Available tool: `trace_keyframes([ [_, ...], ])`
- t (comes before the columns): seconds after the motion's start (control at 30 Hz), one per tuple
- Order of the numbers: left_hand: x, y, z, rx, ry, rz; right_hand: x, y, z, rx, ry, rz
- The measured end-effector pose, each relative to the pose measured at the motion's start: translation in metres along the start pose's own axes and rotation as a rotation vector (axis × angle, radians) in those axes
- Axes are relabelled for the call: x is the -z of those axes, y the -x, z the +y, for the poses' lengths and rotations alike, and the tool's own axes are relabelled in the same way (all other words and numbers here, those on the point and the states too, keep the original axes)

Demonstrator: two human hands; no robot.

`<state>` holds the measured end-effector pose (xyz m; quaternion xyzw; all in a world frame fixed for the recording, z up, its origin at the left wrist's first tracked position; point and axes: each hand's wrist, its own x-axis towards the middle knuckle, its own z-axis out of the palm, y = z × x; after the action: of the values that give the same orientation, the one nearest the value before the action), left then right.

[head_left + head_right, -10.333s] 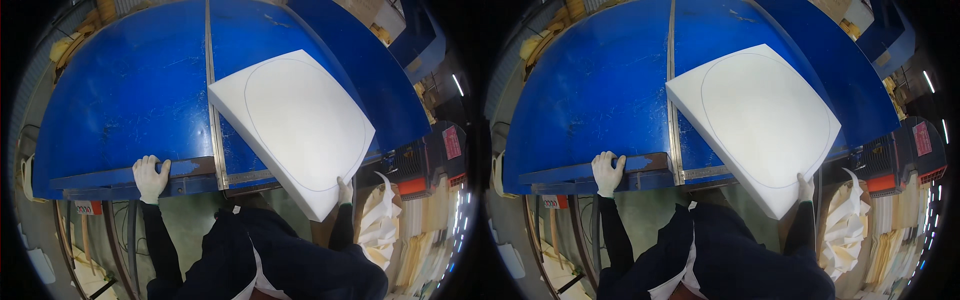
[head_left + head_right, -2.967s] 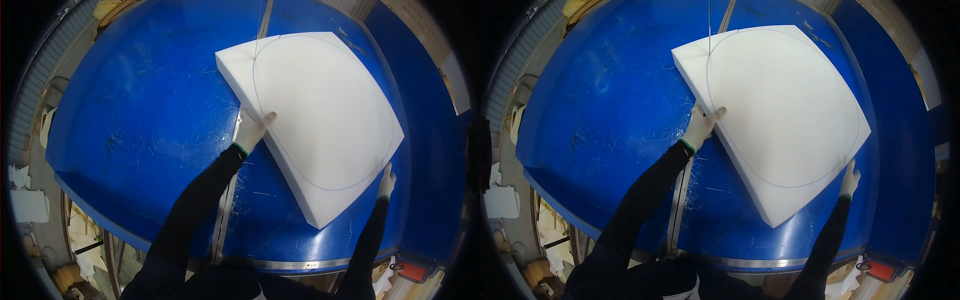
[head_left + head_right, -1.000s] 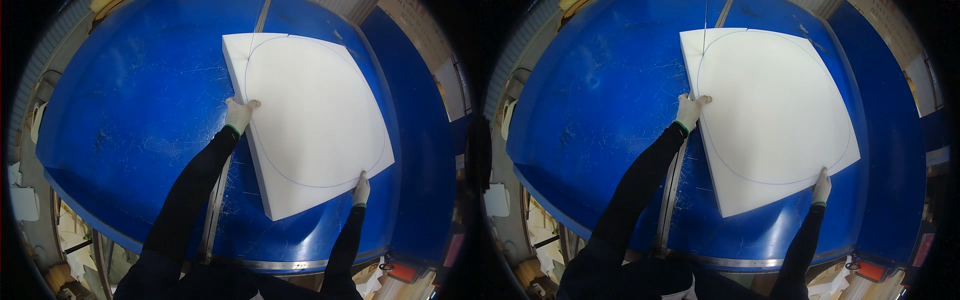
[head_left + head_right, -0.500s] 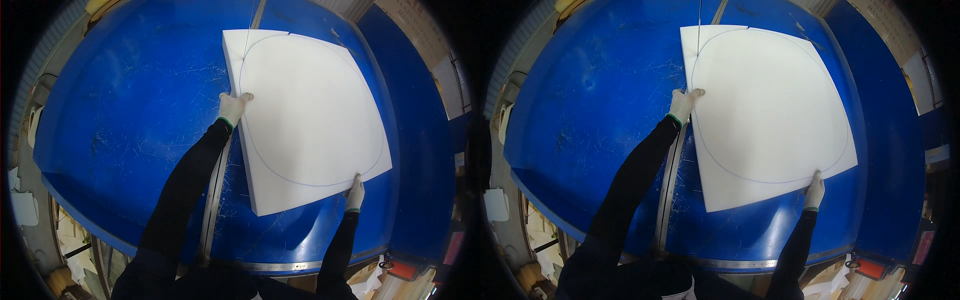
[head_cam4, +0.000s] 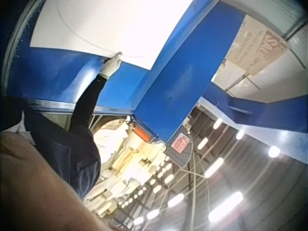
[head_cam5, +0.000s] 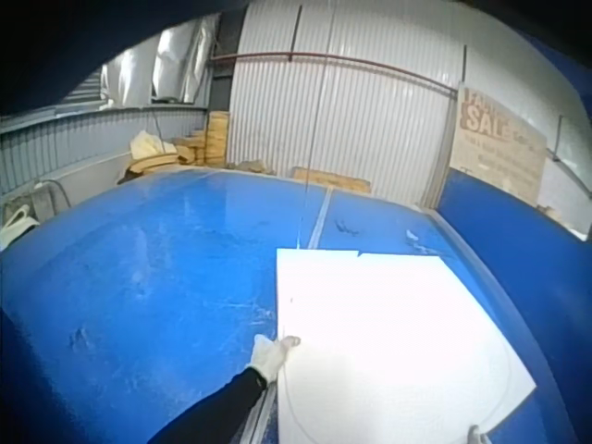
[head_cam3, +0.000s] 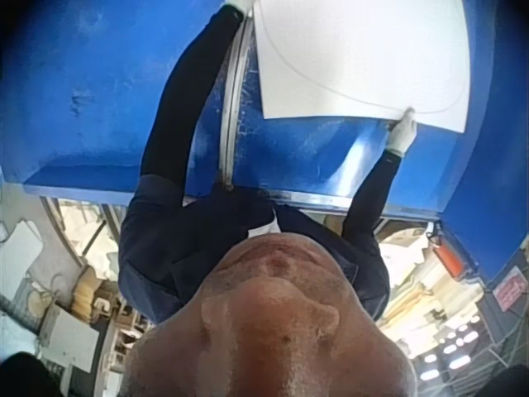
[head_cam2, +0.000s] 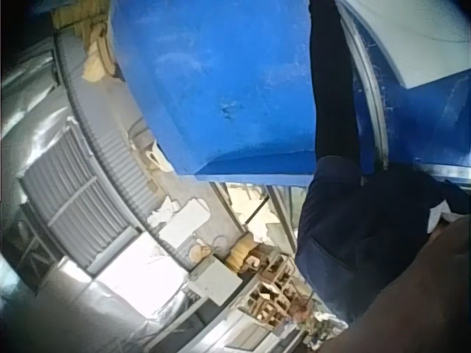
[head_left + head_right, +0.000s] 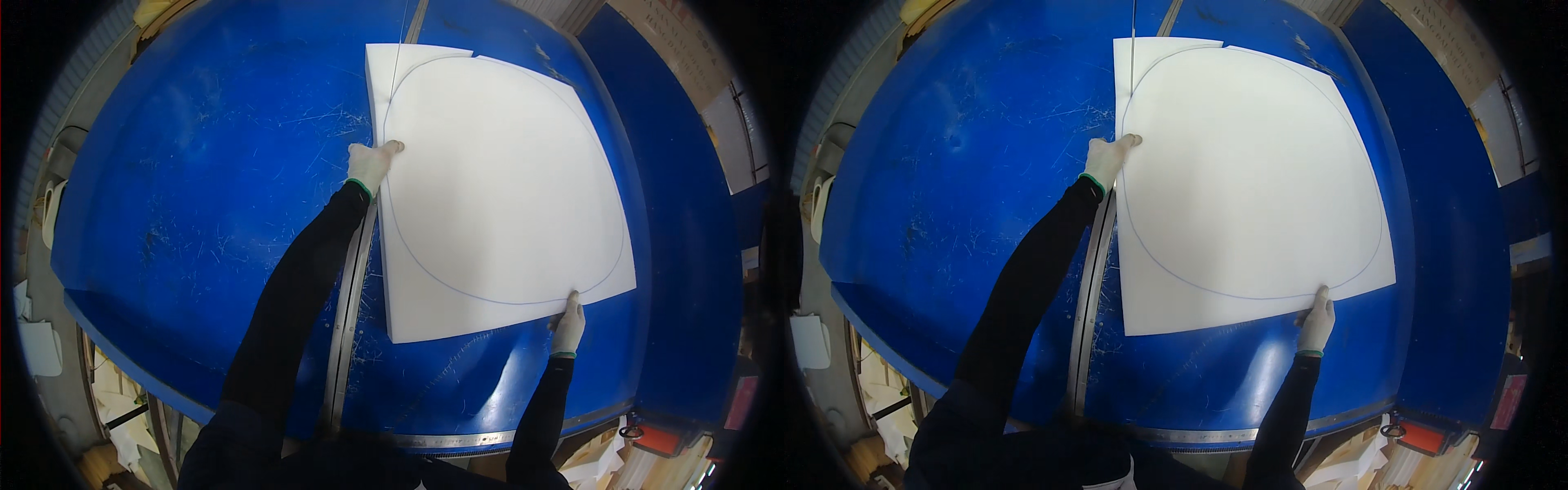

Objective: The person uses a vertical band saw to cut a circular shape from a white foam sheet. They position the foam on the blue table, guide it through the blade, and then remove the offcuts. The offcuts are placed into a basket on the floor.

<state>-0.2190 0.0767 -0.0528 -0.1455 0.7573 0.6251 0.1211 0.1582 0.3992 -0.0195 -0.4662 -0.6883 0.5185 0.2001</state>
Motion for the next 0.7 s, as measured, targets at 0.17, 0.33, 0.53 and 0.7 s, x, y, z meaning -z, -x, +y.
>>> trace_keyframes([
  [0.17,0.002,-0.005,0.002,-0.042,0.029,-0.010,-0.007,0.011,-0.002,-0.030,0.002,0.026],
  [0.33,0.022,0.063,0.008,-0.071,-0.007,-0.117,0.026,-0.006,0.003,-0.106,0.011,0.024],
  [0.53,0.041,0.135,-0.016,-0.034,-0.266,-0.214,0.044,-0.061,0.015,-0.135,-0.107,0.078],
  [0.7,0.037,0.135,-0.018,-0.058,-0.103,-0.181,0.035,-0.071,0.028,-0.108,-0.226,0.051],
])
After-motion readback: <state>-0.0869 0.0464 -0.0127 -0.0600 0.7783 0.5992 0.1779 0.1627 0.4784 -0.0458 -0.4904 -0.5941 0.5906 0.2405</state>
